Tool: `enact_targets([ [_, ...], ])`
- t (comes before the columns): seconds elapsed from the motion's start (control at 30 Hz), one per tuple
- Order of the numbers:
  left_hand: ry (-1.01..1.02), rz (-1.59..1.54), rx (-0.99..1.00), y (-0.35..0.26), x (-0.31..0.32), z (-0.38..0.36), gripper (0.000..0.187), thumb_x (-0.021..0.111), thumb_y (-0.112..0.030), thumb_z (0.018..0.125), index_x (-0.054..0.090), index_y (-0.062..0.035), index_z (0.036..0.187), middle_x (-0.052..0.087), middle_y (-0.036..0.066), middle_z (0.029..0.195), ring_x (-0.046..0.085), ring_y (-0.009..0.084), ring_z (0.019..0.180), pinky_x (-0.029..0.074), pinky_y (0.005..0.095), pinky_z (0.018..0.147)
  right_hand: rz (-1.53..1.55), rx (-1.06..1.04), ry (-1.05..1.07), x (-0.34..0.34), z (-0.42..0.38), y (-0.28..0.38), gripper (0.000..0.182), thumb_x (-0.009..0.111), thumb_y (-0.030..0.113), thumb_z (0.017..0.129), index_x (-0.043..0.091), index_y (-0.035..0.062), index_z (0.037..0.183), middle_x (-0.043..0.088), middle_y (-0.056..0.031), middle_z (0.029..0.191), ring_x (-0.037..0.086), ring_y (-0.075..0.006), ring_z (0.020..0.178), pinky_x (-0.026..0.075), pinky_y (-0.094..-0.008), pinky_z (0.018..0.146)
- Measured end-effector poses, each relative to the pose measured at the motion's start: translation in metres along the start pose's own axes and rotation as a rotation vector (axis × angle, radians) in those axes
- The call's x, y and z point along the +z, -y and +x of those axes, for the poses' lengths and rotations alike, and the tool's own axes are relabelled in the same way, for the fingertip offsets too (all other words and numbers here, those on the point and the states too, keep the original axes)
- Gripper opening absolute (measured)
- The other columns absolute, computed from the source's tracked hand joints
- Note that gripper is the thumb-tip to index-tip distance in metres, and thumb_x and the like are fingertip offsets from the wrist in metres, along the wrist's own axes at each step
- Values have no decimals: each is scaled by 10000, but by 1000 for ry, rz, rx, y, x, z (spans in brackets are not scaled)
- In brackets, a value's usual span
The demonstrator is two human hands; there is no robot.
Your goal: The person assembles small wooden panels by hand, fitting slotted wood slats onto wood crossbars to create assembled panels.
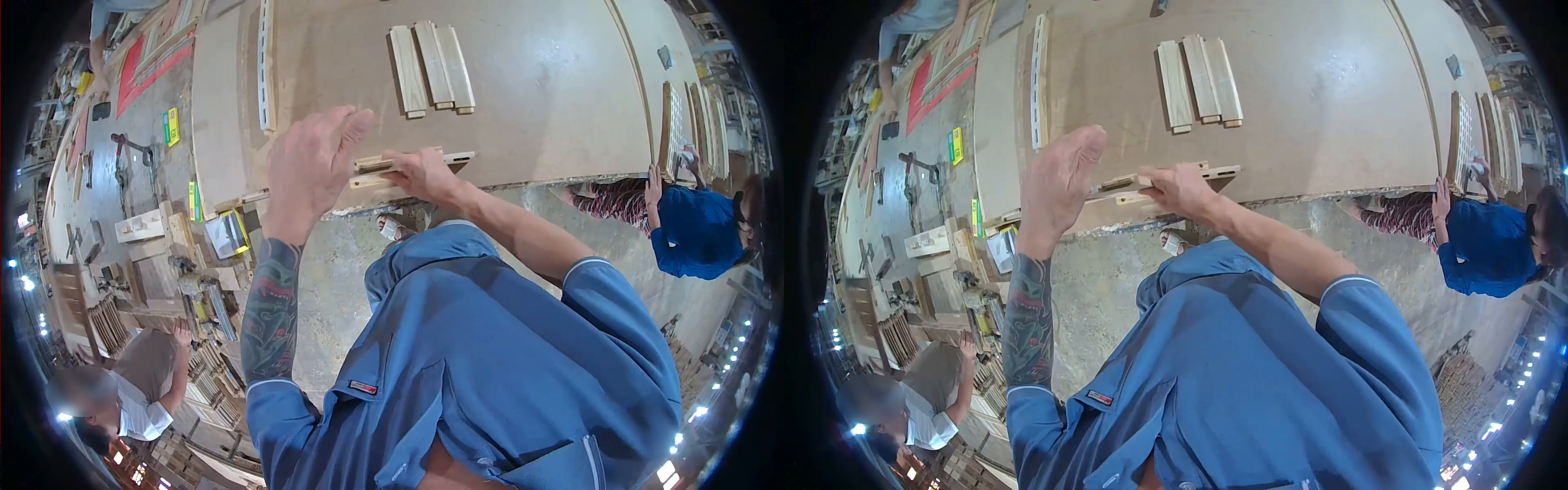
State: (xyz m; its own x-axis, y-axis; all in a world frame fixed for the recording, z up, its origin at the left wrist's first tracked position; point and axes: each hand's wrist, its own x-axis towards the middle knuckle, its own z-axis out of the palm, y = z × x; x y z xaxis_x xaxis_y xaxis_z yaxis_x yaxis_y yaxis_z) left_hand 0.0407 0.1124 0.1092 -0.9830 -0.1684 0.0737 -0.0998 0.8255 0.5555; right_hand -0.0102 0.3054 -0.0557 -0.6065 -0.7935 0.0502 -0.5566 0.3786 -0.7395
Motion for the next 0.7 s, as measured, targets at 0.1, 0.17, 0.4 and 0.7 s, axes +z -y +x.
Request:
enact_targets([
  [0.1,33,23,59,-22,12,11,473,481,-477,1014,700,-85,1162,706,166,1083,662,366,1001,514,433,848,-19,45,104,-3,1,4,269,692,229,866,644,144,1117,696,-158,775,669,-401,750,526,-512,674],
  [0.17,22,146,161,-35,35,15,470,474,-475,1016,715,-91,1142,714,158,1041,667,357,958,520,448,814,-61,14,-14,-20,3,-16,293,689,262,866,639,129,1122,705,-175,856,674,-388,826,527,-511,740],
  [0.4,198,174,-18,-51,28,16,493,441,-483,1024,740,-95,1079,713,149,959,660,358,909,519,460,777,-730,674,-644,-21,53,-141,573,710,374,859,526,-31,1219,690,-194,1134,664,-378,1061,502,-496,913],
  [0.7,180,89,-67,-47,30,14,507,426,-502,1023,738,-107,1087,714,161,991,670,360,942,521,448,802,573,675,-518,-86,19,-100,397,702,326,909,651,-13,1108,696,-96,978,653,-154,916,502,-303,794],
])
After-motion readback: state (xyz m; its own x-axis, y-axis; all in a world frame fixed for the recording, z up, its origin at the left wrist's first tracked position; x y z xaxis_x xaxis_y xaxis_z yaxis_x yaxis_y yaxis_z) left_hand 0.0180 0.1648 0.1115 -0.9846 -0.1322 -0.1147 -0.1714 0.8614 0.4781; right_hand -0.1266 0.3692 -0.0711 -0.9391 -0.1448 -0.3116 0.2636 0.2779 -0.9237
